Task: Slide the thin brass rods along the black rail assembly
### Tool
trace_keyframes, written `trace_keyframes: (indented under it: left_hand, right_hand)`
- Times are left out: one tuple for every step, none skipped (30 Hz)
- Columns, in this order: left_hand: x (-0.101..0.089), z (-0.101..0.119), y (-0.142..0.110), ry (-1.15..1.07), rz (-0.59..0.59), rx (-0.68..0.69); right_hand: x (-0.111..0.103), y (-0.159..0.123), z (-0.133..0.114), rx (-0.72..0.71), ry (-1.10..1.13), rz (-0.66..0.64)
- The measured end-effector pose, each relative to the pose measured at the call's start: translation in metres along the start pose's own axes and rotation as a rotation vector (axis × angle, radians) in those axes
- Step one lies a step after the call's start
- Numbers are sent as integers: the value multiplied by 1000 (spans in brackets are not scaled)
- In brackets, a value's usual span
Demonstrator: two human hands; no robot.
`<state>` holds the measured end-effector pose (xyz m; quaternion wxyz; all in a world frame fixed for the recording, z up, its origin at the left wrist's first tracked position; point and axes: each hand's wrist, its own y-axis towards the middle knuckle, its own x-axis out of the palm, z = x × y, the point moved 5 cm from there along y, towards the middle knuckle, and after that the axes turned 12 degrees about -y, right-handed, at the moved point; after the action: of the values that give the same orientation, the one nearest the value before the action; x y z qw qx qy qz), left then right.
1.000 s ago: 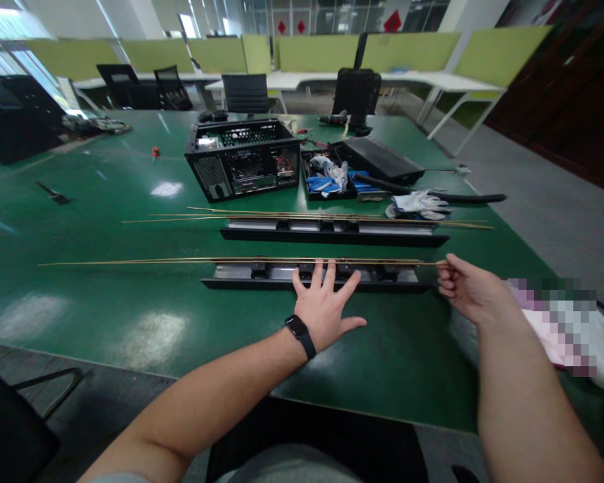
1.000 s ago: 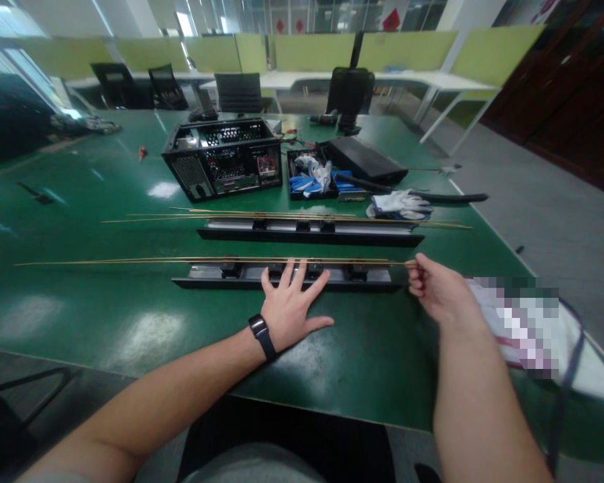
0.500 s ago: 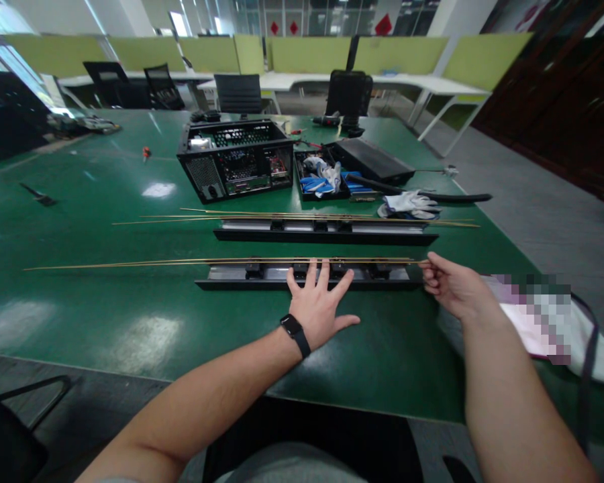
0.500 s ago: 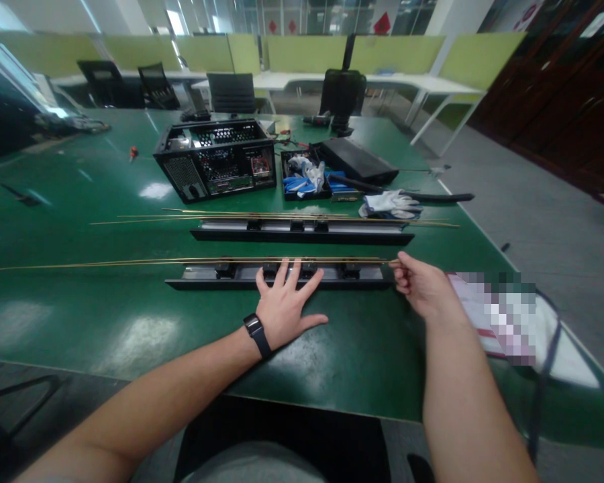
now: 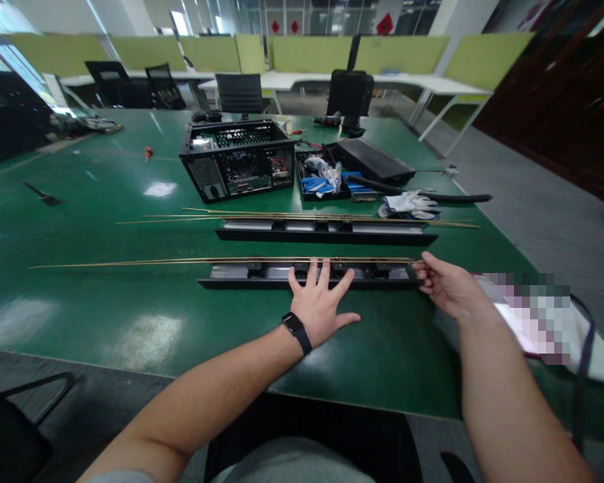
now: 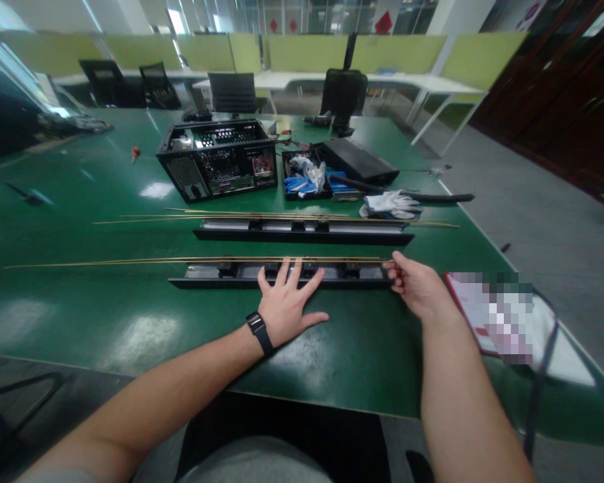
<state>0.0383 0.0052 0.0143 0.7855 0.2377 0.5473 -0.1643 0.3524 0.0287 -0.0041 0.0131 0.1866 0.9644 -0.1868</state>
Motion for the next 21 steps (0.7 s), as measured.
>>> trace_keyframes:
  left_hand:
    - [0,0,0,0,-3,0]
    - [-1,0,0,1,-7,-1]
    - [-1,0,0,1,-11,-2]
    - [-1,0,0,2,-16,-2]
    - [-1,0,-1,3,-21,-2]
    - [-1,0,-1,4,-25,0]
    - [-1,0,-1,5,-27,2]
    - [-2,0,-2,7,-30,2]
    - [-2,0,-2,8,-33,1]
    - [-2,0,-2,7,-36,0]
    - [-3,0,-2,6,-38,-2]
    - [-4,1,-2,4,-40,-4]
    - [-4,1,-3,0,-41,-4]
    - [-5,1,-3,-4,-41,-6]
    - [-6,2,-3,-8,-40,-8]
    - [-7,2,-3,-12,-39,-11]
    - [-7,3,-3,-16,-38,-14]
    - [-8,3,-4,-18,-38,-16]
    - [-8,3,-5,-20,-39,-18]
    - [-9,3,-5,-20,-41,-16]
    - [-9,4,-6,-20,-43,-15]
  right_hand:
    - [0,-1,0,7,-1,6]
    - [1,-2,1,14,-1,12]
    - [1,-3,0,16,-2,15]
    - [2,-4,-1,14,-2,12]
    - [3,-6,-1,10,1,3]
    - [3,-7,-2,8,7,-10]
    - [3,-8,-3,6,17,-24]
    - [2,-8,-4,6,31,-35]
    - [-1,-8,-5,7,49,-39]
    - [-5,-7,-6,10,68,-29]
    - [-12,-5,-6,15,85,-10]
    - [-20,-3,-7,23,100,19]
    - [-30,0,-7,32,110,52]
    - [-40,3,-7,45,119,84]
    - [-51,5,-8,63,129,125]
    - [-64,7,-9,69,140,182]
    - [-76,9,-11,77,154,254]
    - [-88,10,-13,83,161,323]
    - [-99,10,-15,86,160,390]
    - [-108,10,-18,87,158,434]
    - [-115,10,-21,87,154,464]
